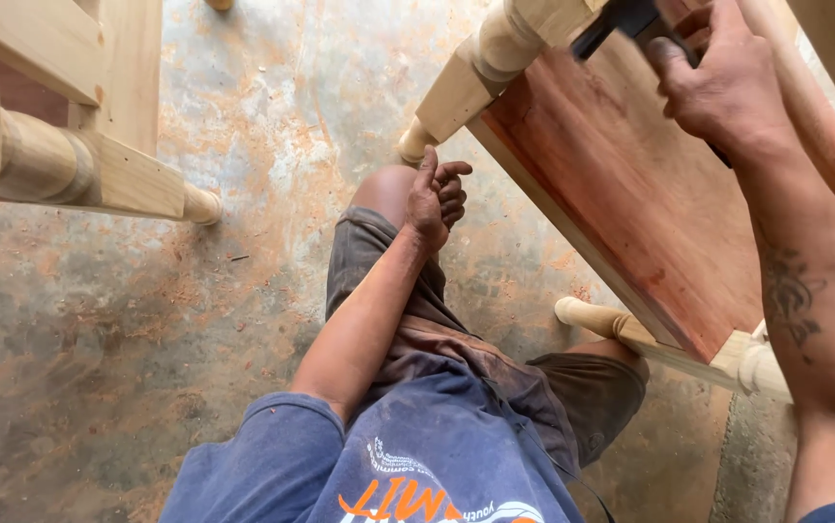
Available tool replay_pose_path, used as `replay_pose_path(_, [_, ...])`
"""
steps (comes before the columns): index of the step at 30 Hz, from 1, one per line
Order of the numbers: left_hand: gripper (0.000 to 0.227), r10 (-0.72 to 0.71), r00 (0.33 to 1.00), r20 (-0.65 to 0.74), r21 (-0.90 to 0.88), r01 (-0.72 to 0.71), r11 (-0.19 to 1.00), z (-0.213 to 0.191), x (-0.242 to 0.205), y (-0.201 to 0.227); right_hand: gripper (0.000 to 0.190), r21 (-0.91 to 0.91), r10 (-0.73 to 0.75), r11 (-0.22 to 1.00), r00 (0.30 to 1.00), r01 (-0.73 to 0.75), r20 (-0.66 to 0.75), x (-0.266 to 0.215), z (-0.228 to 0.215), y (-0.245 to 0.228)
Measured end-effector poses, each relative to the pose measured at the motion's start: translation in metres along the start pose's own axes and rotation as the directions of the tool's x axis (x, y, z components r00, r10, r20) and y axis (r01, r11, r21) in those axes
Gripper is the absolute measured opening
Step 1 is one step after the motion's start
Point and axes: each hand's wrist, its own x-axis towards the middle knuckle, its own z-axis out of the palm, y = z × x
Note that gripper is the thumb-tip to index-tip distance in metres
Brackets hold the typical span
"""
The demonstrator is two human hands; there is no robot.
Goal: The person sits on the floor beside a wooden chair and hammers nails into the chair's seat rail and frame using a claw hammer. They position nails by hand, drive them in with repeated hammer strikes, and work around the chair seat.
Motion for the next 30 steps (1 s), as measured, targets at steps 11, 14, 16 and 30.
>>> replay_pose_path(11, [0.071,-0.043,0.999,0.018,-0.052,0.044,0.998,-0.003,0.0,-0.004,0.044,0.0,0.177,0.983,0.957,-0.182,0.231,0.028,0.027,0.017])
replay_pose_path(14, [0.072,-0.061,0.998,0.013,-0.051,0.062,0.997,-0.002,0.0,-0.004,0.044,0.051,0.163,0.983,0.964,-0.177,0.209,0.028,0.031,0.021])
replay_pose_path(16, [0.072,-0.061,0.998,0.011,-0.044,0.062,0.997,-0.001,0.003,-0.003,0.043,0.097,0.144,0.981,0.969,-0.166,0.201,0.028,0.03,0.018])
replay_pose_path(30, [0.071,-0.066,0.998,0.003,-0.039,0.066,0.997,-0.01,0.015,-0.005,0.04,-0.068,-0.016,0.997,0.977,0.031,0.214,0.0,0.017,0.011])
